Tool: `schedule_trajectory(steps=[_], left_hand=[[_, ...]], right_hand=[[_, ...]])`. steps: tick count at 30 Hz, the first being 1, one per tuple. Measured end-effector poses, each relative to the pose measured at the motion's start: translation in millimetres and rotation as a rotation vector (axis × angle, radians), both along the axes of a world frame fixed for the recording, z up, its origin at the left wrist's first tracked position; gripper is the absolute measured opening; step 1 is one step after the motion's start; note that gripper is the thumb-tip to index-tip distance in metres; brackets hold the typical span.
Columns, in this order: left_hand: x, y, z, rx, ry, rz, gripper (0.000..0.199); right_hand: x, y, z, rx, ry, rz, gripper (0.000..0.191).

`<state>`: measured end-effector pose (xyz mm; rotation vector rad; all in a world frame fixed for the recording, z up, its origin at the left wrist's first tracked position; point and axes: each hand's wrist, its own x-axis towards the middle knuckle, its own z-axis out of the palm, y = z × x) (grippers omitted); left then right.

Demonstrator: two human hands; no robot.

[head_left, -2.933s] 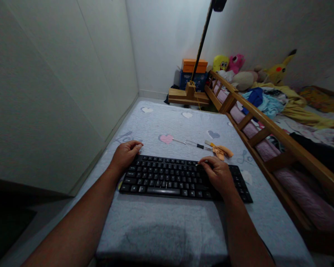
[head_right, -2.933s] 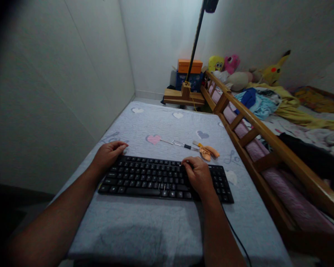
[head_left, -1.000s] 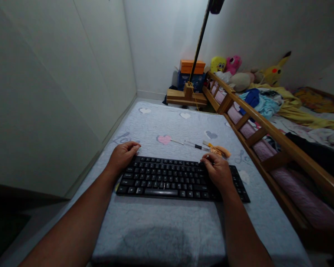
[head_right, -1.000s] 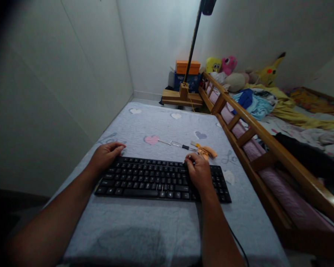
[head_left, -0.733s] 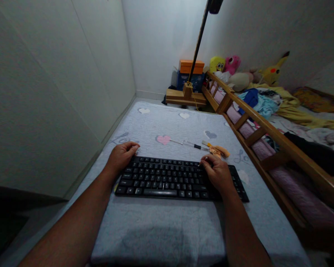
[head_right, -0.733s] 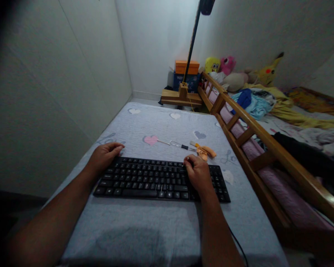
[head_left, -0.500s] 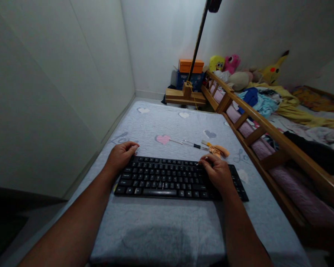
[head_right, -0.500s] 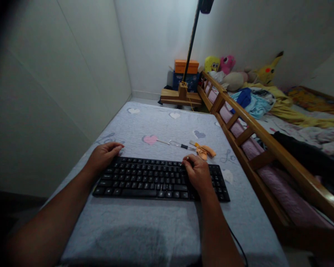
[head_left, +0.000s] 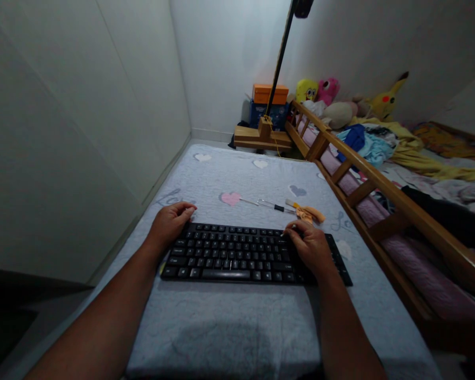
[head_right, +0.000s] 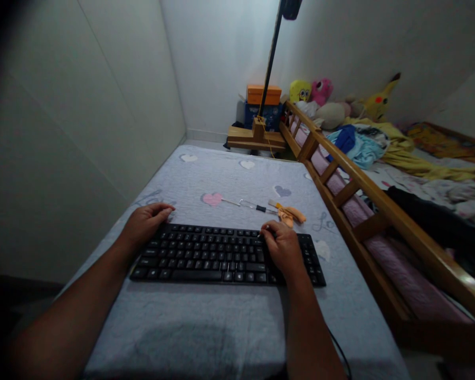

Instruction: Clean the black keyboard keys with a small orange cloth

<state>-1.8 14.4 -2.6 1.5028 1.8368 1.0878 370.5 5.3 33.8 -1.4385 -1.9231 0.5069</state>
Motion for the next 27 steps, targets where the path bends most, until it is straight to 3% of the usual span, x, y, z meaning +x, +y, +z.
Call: schedule_trajectory(steps=[8,19,27], left_hand=[[-2,1,-1.8,-0.008,0.016,-0.006,0.039],[-2,1,-3.2,-0.012,0.009,-0.009,0.040],[-2,1,-3.0,-0.010,0.020,-0.002,0.041]], right_hand=[[9,1,2.3,-0.016,0.010,-0.061,0.016],[8,6,-7.0,0.051,0.039,-0.116,0.016],[1,6,-11.3,0.061,0.036,-0.067,0.016]])
